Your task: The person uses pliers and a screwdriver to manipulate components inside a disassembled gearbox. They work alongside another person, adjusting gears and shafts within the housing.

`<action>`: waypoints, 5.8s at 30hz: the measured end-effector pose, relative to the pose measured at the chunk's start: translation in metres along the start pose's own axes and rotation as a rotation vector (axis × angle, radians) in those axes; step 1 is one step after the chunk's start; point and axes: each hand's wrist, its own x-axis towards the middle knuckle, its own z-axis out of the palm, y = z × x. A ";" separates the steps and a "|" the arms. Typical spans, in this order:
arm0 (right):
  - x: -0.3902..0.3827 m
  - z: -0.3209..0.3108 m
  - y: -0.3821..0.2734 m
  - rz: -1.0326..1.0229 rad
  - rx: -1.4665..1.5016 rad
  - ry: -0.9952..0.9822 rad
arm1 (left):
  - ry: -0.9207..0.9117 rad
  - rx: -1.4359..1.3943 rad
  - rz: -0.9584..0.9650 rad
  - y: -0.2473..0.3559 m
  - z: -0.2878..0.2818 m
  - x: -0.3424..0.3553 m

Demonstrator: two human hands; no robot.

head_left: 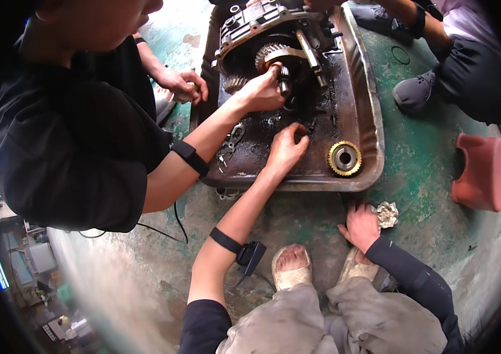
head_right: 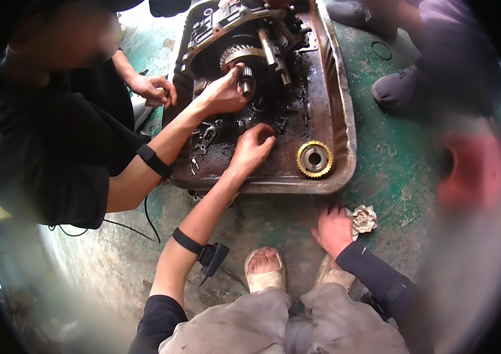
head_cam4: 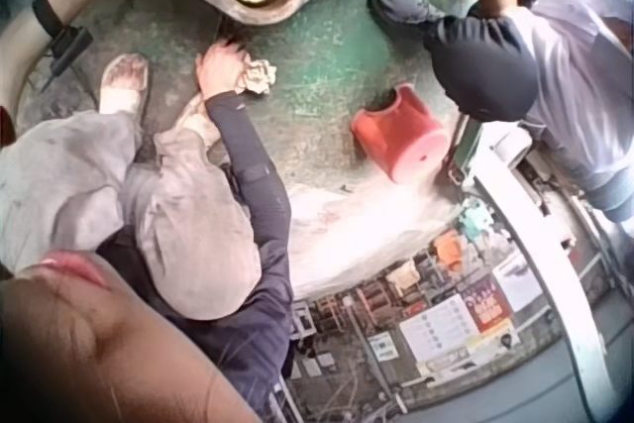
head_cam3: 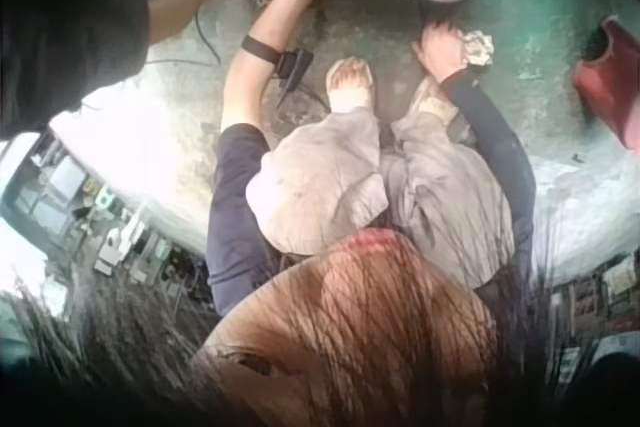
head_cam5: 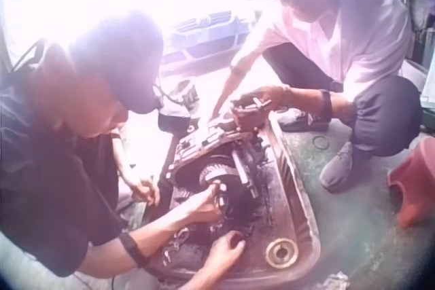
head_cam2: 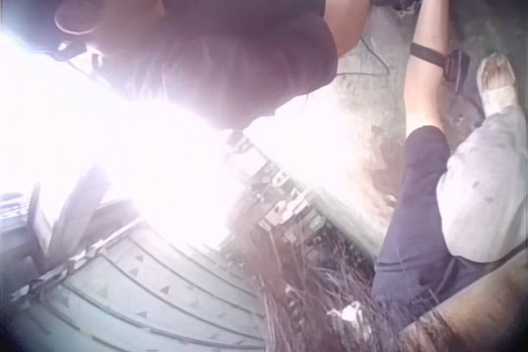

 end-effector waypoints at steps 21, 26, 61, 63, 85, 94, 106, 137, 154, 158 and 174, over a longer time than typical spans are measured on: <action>0.012 0.006 -0.016 0.010 0.146 -0.136 | -0.081 1.521 1.793 0.085 0.000 0.014; -0.005 0.002 -0.032 -0.076 -0.039 -0.102 | -0.288 1.488 1.800 0.092 0.048 0.018; 0.002 -0.100 0.062 0.410 1.647 -1.047 | -0.461 1.058 1.321 0.050 0.075 0.027; 0.004 -0.126 0.095 0.208 1.455 -1.039 | -0.452 1.026 1.225 0.048 0.070 0.025; 0.229 -0.216 0.001 0.088 1.956 -0.972 | -0.797 -1.875 -0.388 -0.019 -0.043 0.004; 0.220 -0.176 -0.001 0.002 1.900 -0.825 | -0.516 -1.190 -0.388 0.016 -0.058 -0.018; 0.242 -0.170 -0.006 -0.036 1.796 -0.697 | -0.301 -1.123 -0.354 0.061 -0.079 -0.028; 0.223 -0.148 -0.020 -0.036 2.724 -0.945 | -0.115 -1.531 -0.339 0.077 -0.068 -0.039; 0.229 -0.153 -0.016 0.080 2.533 -0.857 | -0.087 -1.713 -0.348 0.065 -0.077 -0.035; 0.230 -0.151 -0.020 0.052 2.562 -0.863 | -0.054 -1.765 -0.366 0.065 -0.075 -0.036; 0.233 -0.154 -0.026 0.094 2.627 -0.947 | -0.004 -1.838 -0.380 0.076 -0.068 -0.037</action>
